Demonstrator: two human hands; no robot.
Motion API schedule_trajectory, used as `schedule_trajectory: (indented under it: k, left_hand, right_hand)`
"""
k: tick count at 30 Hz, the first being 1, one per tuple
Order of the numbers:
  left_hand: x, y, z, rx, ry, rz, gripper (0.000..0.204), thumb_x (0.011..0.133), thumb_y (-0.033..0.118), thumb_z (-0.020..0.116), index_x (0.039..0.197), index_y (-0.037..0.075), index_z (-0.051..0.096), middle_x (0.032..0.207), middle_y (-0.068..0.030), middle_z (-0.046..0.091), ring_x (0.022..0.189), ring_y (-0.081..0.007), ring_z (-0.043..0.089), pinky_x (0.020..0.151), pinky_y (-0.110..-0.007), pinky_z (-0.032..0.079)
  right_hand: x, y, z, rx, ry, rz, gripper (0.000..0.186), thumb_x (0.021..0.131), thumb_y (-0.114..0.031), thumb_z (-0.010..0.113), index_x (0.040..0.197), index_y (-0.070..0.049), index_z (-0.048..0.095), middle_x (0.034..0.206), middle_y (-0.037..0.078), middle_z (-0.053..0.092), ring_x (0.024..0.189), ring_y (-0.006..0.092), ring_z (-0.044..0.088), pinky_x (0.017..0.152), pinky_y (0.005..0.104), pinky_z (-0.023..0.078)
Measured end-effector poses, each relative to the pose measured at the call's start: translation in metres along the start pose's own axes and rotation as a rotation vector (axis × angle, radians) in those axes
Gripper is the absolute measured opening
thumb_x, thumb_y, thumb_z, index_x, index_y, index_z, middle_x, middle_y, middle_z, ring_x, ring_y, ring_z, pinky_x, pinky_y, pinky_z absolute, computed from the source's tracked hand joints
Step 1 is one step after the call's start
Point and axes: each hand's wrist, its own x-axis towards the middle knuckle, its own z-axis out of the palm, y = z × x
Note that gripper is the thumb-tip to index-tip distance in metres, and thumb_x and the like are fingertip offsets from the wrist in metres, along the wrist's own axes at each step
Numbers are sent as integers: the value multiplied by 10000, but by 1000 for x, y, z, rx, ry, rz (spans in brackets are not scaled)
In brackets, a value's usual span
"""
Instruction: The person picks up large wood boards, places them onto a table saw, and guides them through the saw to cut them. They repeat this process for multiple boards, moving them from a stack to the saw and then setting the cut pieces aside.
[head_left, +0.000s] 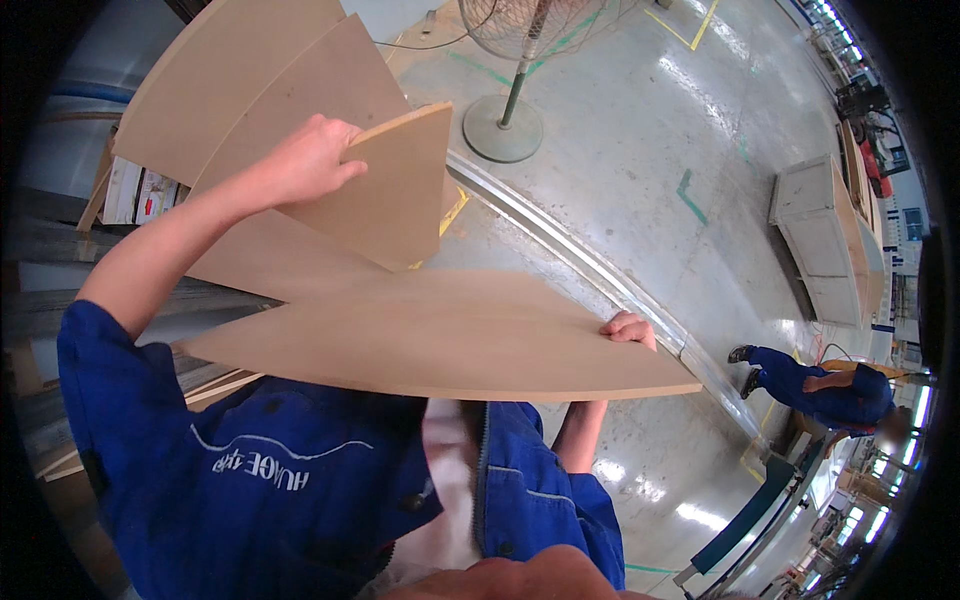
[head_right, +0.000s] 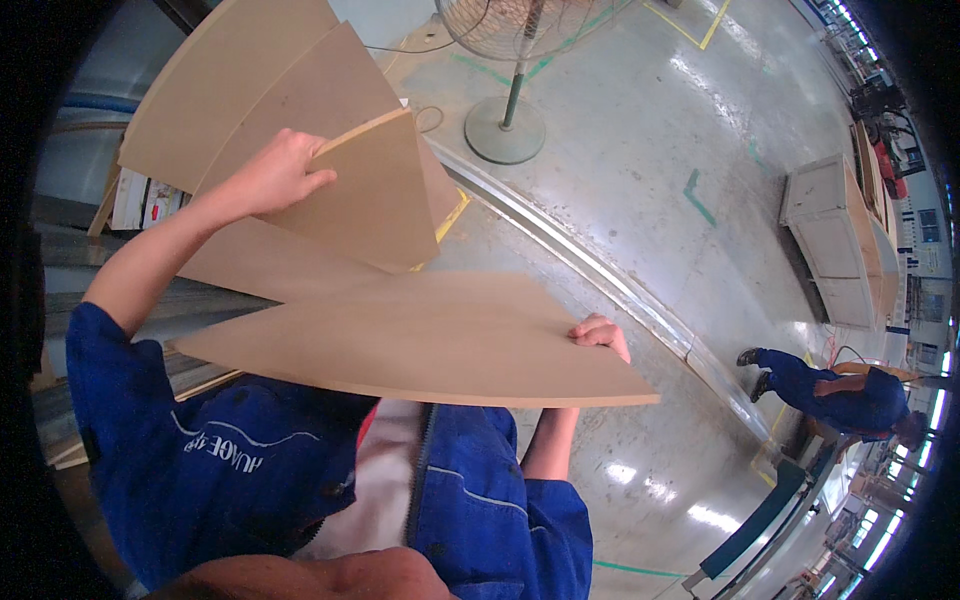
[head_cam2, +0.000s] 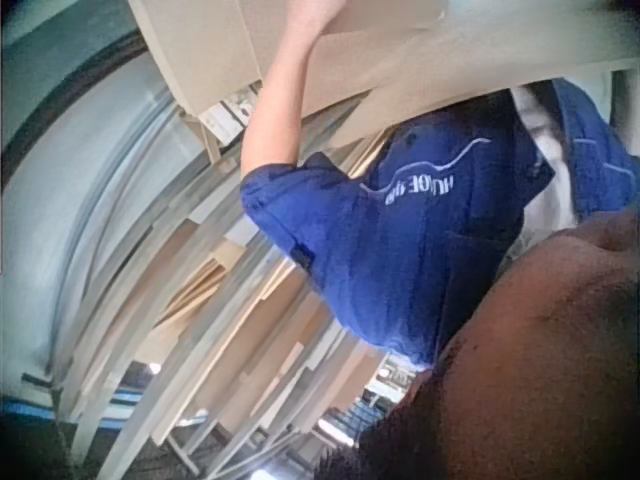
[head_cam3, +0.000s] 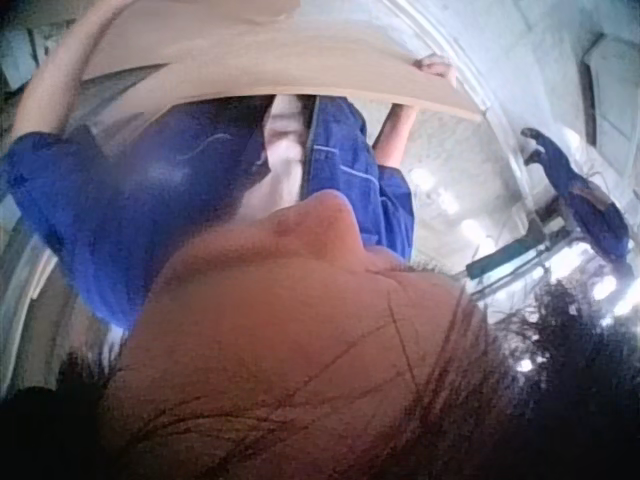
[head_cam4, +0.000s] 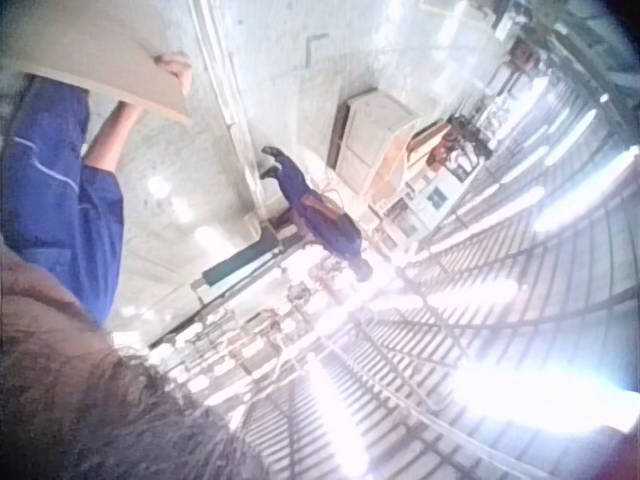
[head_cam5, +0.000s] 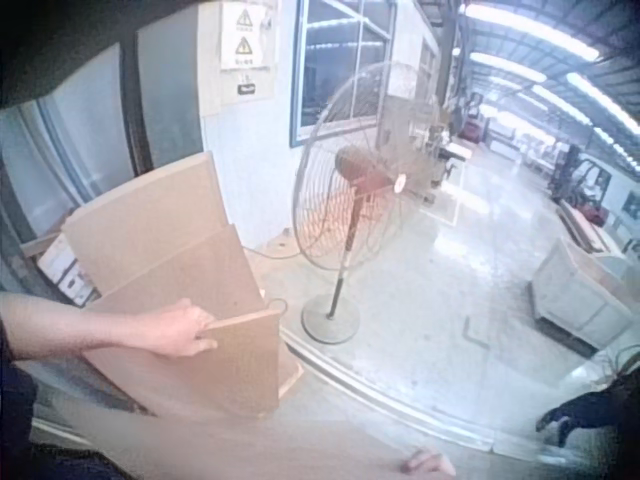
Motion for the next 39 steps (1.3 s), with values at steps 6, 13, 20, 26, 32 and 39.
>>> schedule_trajectory:
  k: [6, 13, 20, 26, 32, 39]
  left_hand:
    - [-15, -44, -12, 30, 36, 80, 265, 848, 150, 677, 1025, -47, 689, 897, -263, 689, 866, -427, 670, 798, -484, 536]
    - [-22, -66, -15, -4, 44, 185, 277, 862, 165, 649, 1048, -36, 692, 982, -265, 685, 976, -436, 639, 882, -483, 508]
    - [-2, -21, -16, -12, -1, 223, 262, 807, 123, 658, 986, -67, 684, 875, -284, 674, 828, -413, 664, 766, -460, 516]
    - [38, 43, -24, -34, -32, 387, 222, 786, 88, 675, 901, -100, 648, 680, -249, 598, 625, -255, 620, 635, -400, 502]
    - [53, 162, -25, 88, 12, 606, 283, 784, 152, 690, 894, -101, 625, 625, -224, 502, 547, -188, 478, 557, -385, 439]
    - [71, 272, 31, -70, 114, 648, 238, 814, 147, 693, 917, -67, 674, 676, -178, 635, 582, -202, 599, 598, -360, 486]
  right_hand:
    - [-6, 1, -18, -121, -31, -51, 320, 884, -162, 615, 658, -84, 402, 625, 27, 428, 581, 119, 399, 531, 264, 317]
    - [1, -19, -41, -260, 258, 7, 326, 930, -225, 515, 638, -106, 428, 651, -16, 415, 642, 106, 379, 583, 273, 300]
    - [-25, -21, -69, -268, 481, -15, 634, 959, -619, 513, 613, -92, 442, 645, -8, 468, 621, 98, 400, 579, 283, 324]
    - [-55, -29, -86, -182, 521, -96, 648, 920, -629, 574, 600, -80, 447, 631, 14, 482, 580, 90, 393, 539, 261, 302]
    - [-84, -51, -162, -222, 652, -182, 306, 882, -147, 561, 610, -108, 426, 638, 26, 465, 559, 104, 411, 503, 243, 289]
    - [-113, -82, -278, -277, 795, -310, 333, 923, -167, 578, 646, -112, 401, 698, 11, 449, 554, 78, 339, 501, 228, 253]
